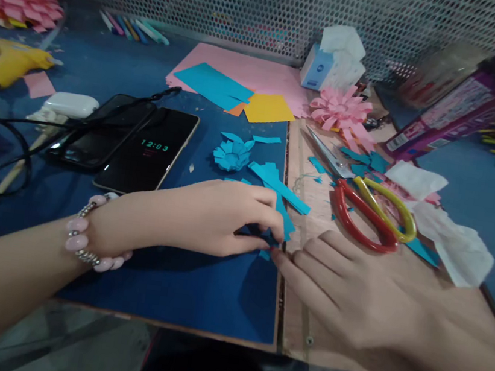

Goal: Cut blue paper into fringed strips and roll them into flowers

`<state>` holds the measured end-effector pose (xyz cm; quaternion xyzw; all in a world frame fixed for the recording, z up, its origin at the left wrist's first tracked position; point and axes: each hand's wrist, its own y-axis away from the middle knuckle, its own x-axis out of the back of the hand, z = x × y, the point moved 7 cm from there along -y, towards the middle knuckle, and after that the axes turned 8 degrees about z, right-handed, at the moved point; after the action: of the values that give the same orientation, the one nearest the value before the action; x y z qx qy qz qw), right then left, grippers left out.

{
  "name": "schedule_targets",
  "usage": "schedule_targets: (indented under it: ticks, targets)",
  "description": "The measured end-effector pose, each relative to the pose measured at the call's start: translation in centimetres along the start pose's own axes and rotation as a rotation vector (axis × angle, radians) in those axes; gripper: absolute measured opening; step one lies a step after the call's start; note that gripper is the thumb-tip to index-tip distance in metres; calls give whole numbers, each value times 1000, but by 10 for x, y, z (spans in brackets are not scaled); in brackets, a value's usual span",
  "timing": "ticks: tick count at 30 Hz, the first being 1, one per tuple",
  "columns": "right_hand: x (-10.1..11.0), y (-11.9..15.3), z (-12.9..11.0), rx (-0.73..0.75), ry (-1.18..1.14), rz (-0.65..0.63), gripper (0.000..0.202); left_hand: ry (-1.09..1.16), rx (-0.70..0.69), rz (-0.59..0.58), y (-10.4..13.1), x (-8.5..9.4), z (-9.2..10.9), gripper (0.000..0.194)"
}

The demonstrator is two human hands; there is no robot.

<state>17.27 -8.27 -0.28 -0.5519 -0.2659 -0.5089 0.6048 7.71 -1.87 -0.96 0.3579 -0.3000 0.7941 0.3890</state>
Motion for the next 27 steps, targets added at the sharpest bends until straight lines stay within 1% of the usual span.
schedule_targets:
  ticks: [2, 5, 7, 10, 14, 20, 23, 25, 27]
  targets:
    - [-1, 3, 6, -63, -39, 46, 26, -4, 12, -6, 0, 0, 0, 18]
    - [-6, 8, 20, -278, -208, 126, 19, -12, 22, -14, 0, 0, 0, 17]
    - [-8, 10, 25, -396, -335, 162, 23, -9, 20, -16, 0, 0, 0, 17]
    - [-8, 9, 25, -477, -425, 174, 25, -1, 24, -15, 1, -1, -1, 18]
    - [-9, 8, 22, -514, -424, 142, 24, -9, 39, -20, 1, -1, -1, 19]
    - [-11, 9, 18, -461, -374, 120, 22, -8, 15, -18, 0, -1, 0, 18]
    - [-8, 8, 20, -470, -395, 163, 24, 8, 12, -9, 0, 0, 1, 18]
    - [-6, 9, 23, -511, -400, 199, 24, 26, 12, -7, 0, 1, 2, 17]
    - [-5, 10, 28, -560, -391, 203, 24, 31, 31, -2, 0, 2, 2, 16]
